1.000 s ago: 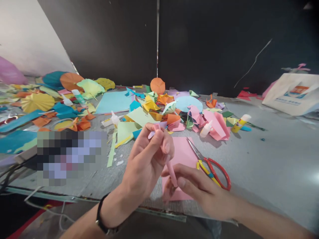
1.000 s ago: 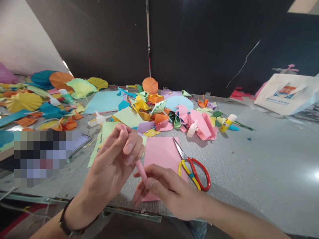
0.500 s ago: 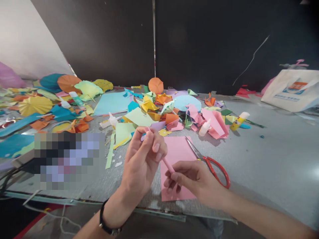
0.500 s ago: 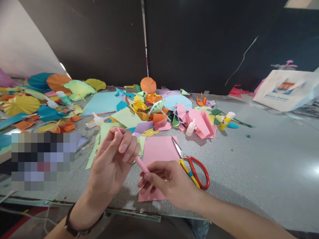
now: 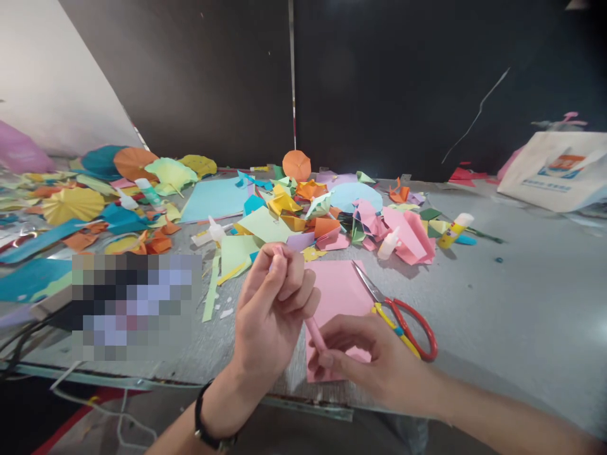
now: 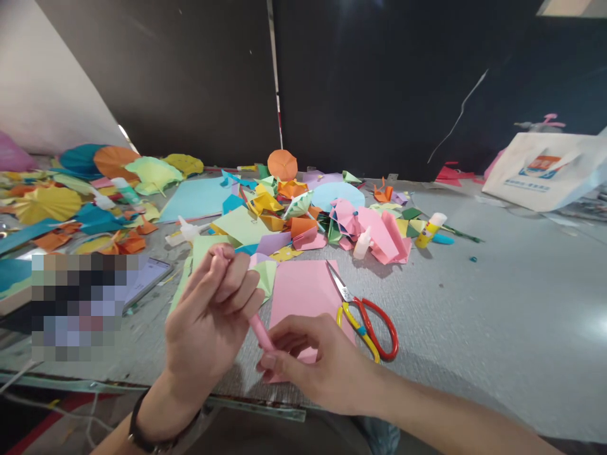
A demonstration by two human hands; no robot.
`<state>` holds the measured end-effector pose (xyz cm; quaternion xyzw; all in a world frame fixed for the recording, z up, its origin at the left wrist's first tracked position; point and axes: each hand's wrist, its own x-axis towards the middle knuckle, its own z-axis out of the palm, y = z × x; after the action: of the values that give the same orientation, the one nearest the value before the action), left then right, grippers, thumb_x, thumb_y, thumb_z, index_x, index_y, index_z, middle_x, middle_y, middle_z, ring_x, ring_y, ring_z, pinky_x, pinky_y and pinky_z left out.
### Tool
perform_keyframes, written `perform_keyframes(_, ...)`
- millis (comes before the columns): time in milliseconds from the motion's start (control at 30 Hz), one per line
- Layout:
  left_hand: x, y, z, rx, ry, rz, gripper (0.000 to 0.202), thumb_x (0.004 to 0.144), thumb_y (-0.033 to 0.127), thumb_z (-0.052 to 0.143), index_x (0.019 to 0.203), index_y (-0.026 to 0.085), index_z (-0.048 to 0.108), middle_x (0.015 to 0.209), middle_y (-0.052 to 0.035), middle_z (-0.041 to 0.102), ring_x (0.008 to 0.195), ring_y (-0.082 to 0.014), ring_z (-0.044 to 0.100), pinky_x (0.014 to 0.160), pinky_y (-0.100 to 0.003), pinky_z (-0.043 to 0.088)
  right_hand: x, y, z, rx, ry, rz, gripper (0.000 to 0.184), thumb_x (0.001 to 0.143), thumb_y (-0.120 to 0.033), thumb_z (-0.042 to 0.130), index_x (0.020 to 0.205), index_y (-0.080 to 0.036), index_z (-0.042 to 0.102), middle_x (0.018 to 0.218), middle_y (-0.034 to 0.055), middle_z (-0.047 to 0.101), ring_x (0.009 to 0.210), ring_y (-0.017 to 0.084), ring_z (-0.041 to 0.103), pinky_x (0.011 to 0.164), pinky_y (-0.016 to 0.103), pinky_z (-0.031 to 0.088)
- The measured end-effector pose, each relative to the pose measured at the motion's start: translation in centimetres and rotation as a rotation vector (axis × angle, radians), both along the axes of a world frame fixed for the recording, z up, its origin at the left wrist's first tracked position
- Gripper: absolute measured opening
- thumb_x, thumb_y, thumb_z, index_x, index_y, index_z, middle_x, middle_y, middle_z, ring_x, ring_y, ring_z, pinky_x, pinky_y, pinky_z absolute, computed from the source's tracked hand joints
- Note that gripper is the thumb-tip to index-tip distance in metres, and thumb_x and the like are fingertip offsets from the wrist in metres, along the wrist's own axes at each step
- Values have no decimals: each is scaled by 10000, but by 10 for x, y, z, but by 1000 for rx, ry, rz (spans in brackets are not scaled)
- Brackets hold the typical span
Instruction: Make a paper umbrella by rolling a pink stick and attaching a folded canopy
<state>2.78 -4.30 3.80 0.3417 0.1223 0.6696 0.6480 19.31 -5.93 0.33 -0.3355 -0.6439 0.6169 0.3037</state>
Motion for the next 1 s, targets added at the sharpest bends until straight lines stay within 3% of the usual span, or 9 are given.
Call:
perform_keyframes(100, 1, -3, -2, -18, -7, -63, 146, 1033, 267, 626, 916, 208, 562, 644, 84, 220, 498, -82, 122, 434, -163, 232, -2, -1, 1, -116, 84, 104, 361, 916, -521, 759, 976, -165, 762, 891, 65, 794, 810, 167, 760, 772, 273, 609)
perform_keyframes(233, 4, -5, -6, 24, 12, -50, 134, 1039, 282, 614, 928, 217, 575, 644, 80, 247, 505, -85, 136, 446, -161, 253, -4, 0, 2, -140, 39, 79, 441, 896, -601, 743, 923, -161, 761, 831, 60, 778, 743, 163, 753, 714, 261, 597)
perform_keyframes(433, 12, -8, -9, 68, 114, 114, 143, 1040, 316, 618, 922, 244, 582, 630, 74, 306, 507, -84, 201, 484, -148, 308, -3, 0, 0, -7, -56, 39, 463, 992, -595, 598, 903, -163, 737, 806, 56, 737, 697, 148, 701, 675, 260, 583)
perform_keyframes(633, 10, -6, -15, 76, 129, 62, 146, 1065, 327, 575, 944, 248, 553, 649, 80, 367, 464, -54, 265, 456, -127, 332, -3, -2, 1, 76, -124, 36, 412, 1026, -496, 563, 801, -169, 674, 702, 16, 687, 602, 123, 678, 590, 215, 528)
perform_keyframes(833, 4, -4, -21, 151, 114, 50, 131, 1111, 258, 441, 1022, 239, 535, 691, 61, 509, 472, -71, 471, 460, -170, 496, -5, -1, -1, 26, -91, 56, 382, 1006, -476, 599, 834, -149, 697, 778, 40, 710, 632, 123, 689, 623, 215, 554)
perform_keyframes(1000, 2, -6, -19, 84, 209, 96, 132, 1108, 265, 474, 1011, 202, 536, 822, -10, 687, 730, -133, 711, 715, -261, 617, -5, -1, -7, -90, -59, 59, 431, 985, -536, 620, 874, -129, 710, 834, 66, 714, 619, 122, 696, 633, 234, 567)
